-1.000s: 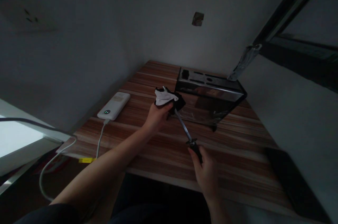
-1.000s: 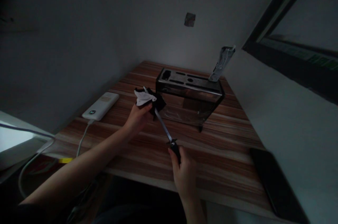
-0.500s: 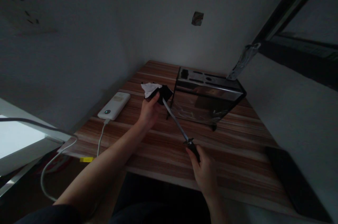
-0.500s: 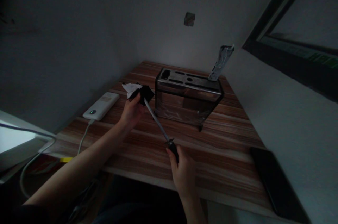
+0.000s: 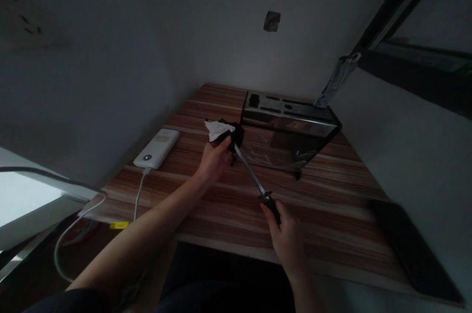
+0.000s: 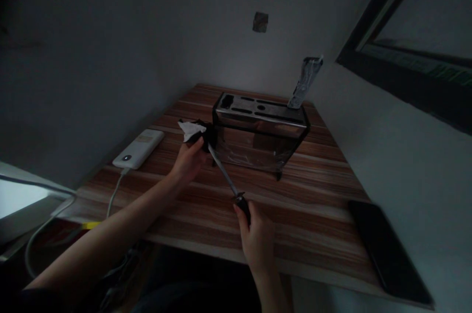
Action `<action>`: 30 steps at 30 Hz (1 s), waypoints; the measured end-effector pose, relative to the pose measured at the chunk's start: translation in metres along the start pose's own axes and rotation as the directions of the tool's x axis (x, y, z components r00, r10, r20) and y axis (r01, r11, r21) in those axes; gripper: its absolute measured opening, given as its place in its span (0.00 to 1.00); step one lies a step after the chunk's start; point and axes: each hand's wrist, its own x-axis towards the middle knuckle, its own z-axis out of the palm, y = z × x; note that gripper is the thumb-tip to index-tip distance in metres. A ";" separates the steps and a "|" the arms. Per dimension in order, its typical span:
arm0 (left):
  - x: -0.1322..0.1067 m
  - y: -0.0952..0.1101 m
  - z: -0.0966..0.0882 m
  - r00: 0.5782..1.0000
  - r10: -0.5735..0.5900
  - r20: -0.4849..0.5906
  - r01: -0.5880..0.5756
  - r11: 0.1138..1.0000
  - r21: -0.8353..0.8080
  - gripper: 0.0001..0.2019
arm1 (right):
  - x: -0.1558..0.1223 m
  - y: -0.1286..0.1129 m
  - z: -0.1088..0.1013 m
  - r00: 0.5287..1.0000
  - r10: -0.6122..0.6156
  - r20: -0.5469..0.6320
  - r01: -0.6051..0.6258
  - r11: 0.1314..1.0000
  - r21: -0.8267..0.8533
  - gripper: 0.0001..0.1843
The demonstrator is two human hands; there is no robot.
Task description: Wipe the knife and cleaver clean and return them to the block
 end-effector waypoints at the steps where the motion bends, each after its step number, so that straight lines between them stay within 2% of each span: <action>1: -0.003 -0.002 0.002 1.000 -0.007 0.010 0.007 1.000 0.012 0.16 | 0.000 0.000 0.000 1.000 0.004 -0.004 -0.004 1.000 0.003 0.21; 7: -0.016 -0.012 0.007 0.999 -0.045 0.031 0.043 0.997 0.064 0.19 | 0.000 -0.001 -0.001 0.999 0.032 -0.023 -0.031 0.999 0.037 0.22; 12: -0.026 -0.023 0.005 0.991 -0.110 0.074 0.090 0.967 0.238 0.18 | 0.000 -0.001 -0.002 0.998 0.061 -0.002 -0.060 0.995 0.085 0.19; 16: -0.038 -0.030 0.005 0.964 -0.233 0.131 0.167 0.908 0.385 0.19 | 0.000 -0.001 -0.002 0.998 0.066 -0.024 -0.063 0.990 0.127 0.19; 20: -0.049 -0.033 0.009 0.933 -0.322 0.160 0.218 0.861 0.460 0.20 | 0.000 0.001 0.000 0.996 0.073 -0.050 -0.069 0.994 0.080 0.21; 25: -0.056 -0.033 0.013 0.892 -0.371 0.258 0.210 0.846 0.490 0.20 | 0.000 0.001 -0.001 0.996 0.075 -0.049 -0.071 0.995 0.074 0.21; 30: -0.057 -0.033 0.015 0.880 -0.374 0.292 0.203 0.853 0.482 0.19 | 0.000 0.000 -0.001 0.995 0.093 -0.040 -0.089 0.992 0.093 0.20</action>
